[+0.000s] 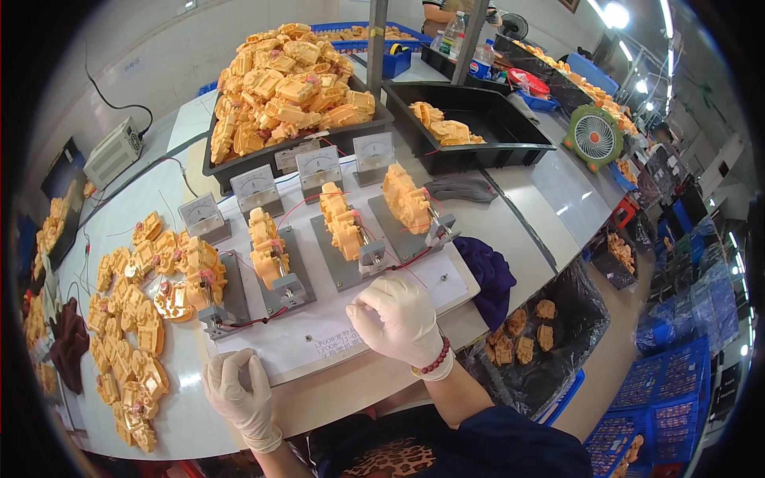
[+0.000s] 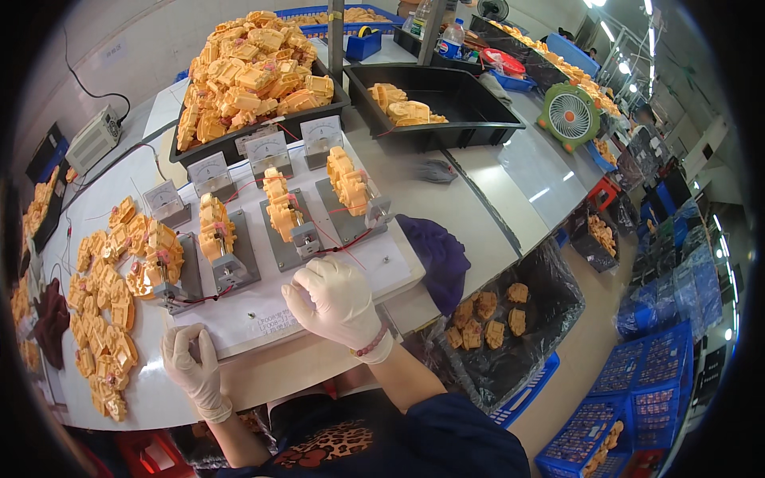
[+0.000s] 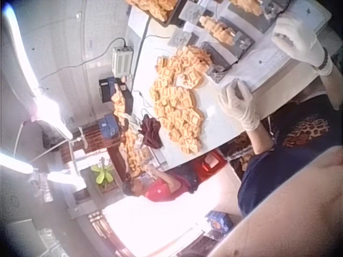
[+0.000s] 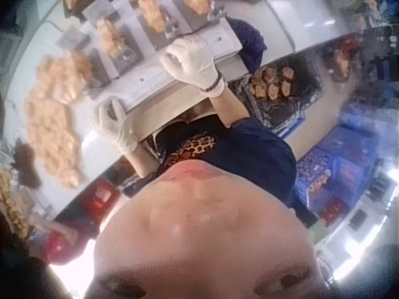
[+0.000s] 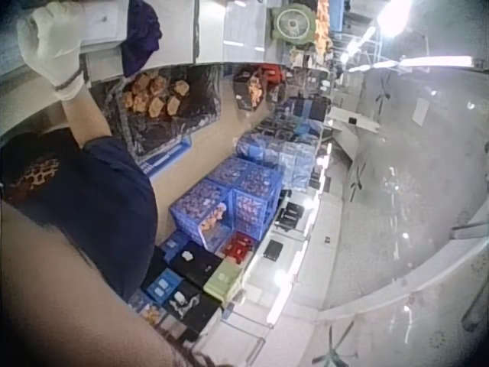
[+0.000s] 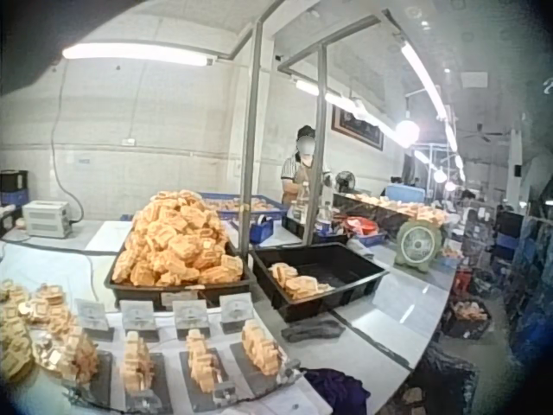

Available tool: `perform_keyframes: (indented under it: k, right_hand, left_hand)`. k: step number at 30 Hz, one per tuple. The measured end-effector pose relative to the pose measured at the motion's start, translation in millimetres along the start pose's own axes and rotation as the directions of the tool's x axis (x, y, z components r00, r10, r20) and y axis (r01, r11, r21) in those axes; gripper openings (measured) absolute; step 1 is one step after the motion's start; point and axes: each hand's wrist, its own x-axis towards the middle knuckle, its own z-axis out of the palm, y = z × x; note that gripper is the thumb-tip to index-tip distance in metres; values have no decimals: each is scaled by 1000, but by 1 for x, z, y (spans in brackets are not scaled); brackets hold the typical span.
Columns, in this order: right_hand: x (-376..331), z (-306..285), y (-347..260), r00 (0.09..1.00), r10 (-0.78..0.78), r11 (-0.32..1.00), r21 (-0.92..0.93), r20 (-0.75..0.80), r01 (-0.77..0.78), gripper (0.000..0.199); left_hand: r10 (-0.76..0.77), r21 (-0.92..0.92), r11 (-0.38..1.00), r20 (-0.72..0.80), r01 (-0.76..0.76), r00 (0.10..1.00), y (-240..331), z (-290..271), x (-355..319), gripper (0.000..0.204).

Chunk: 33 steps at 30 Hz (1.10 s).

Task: The recorder uses a testing jig to check the function of plastic-encased electronic components in a factory setting.

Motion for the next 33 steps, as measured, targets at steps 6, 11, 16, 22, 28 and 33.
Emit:
perform_keyframes:
  k: [6, 11, 16, 22, 28, 33]
  right_hand:
    - [0, 1, 0, 1000, -9, 1000, -3, -9, 9, 19]
    - [0, 0, 0, 1000, -13, 1000, -9, -7, 13, 18]
    - [0, 0, 0, 1000, -23, 1000, -4, -11, 23, 18]
    - [1, 0, 0, 999, -31, 1000, -6, -15, 31, 18]
    - [0, 1, 0, 999, -26, 1000, -9, -22, 26, 18]
    - [1, -3, -2, 1000, -19, 1000, -14, -22, 19, 18]
  left_hand:
    - [-10, 2, 1000, 9, 10, 1000, -3, 1, -2, 13]
    - [-11, -2, 1000, 13, 11, 1000, -2, 0, -2, 13]
    - [-14, 14, 1000, 18, 14, 1000, 0, -1, -1, 12]
    - [-10, 6, 1000, 4, 10, 1000, 1, -1, 0, 11]
    - [6, 5, 1000, -6, -6, 1000, 0, 0, 1, 11]
    - [14, -2, 1000, 0, -14, 1000, -2, 1, -1, 12]
